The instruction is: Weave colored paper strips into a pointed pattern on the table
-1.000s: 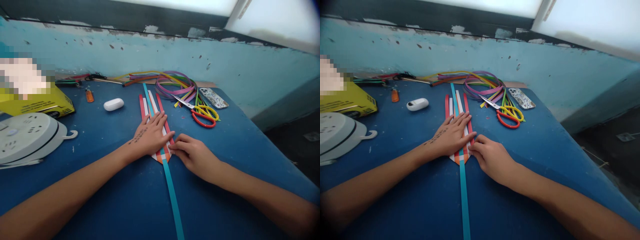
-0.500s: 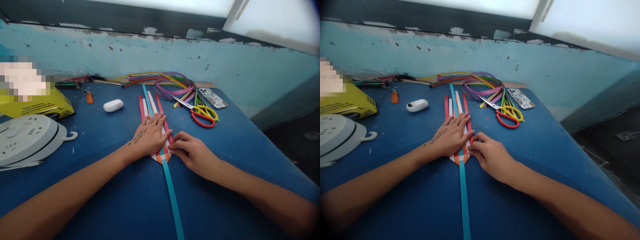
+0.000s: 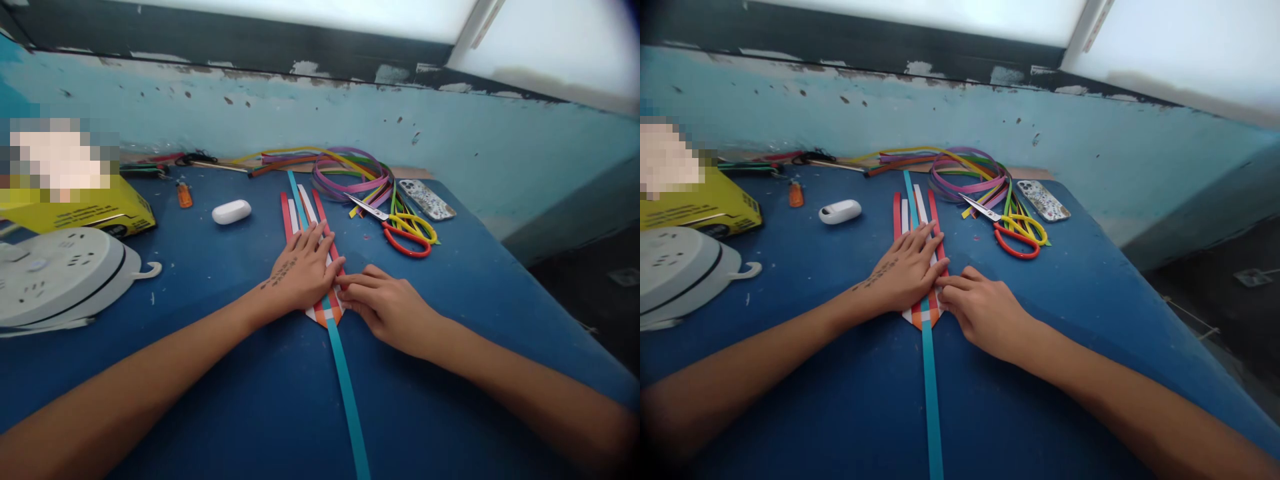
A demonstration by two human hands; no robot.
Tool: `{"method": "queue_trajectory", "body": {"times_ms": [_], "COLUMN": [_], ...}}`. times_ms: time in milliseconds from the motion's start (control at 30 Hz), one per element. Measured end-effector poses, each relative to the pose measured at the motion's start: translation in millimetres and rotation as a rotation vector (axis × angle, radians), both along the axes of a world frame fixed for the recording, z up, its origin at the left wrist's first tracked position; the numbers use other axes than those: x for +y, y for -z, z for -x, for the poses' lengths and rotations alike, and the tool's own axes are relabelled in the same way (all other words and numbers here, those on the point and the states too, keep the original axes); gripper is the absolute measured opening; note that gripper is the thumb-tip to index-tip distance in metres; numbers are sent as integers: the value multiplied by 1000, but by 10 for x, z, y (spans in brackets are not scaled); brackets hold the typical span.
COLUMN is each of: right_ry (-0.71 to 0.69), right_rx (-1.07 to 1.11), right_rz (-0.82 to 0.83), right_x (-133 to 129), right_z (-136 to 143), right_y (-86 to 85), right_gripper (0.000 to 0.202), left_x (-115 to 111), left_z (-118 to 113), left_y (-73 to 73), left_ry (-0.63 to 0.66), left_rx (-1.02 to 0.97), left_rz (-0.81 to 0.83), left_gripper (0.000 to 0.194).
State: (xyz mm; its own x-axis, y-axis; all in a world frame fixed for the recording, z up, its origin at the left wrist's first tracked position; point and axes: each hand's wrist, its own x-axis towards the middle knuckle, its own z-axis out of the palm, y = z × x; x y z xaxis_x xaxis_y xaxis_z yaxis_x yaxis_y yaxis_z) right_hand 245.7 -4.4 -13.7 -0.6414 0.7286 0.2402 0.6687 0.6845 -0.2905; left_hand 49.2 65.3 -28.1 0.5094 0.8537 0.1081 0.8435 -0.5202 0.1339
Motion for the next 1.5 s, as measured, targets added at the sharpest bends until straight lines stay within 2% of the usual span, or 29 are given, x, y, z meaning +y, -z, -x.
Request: {"method": "queue_trajectory", "body": {"times_ms": [333,900,1300,1400,1500], "right_ry": [8,10,-1,-8,15], "right_rx": [-29,-22,8,76,315], "right_rz": [46,70,75,85,87], "right_x": [-2,5,22,8,32], "right_z": [10,2,-14,-15,7], "right_y": [-4,6,20,46,72], "right_gripper": [23,20,19,19,17], "left_x": [-12,-7,-1,6,6], "left_z": [-2,3,0,5,10], "left_y": [30,2,19,27,33], "left_ry": [12,24,34,38,33], "left_rx": [10,8,6,8,-3], "left_rz": [-67,22,19,13,4], "left_gripper": [63,63,60,61,60]}}
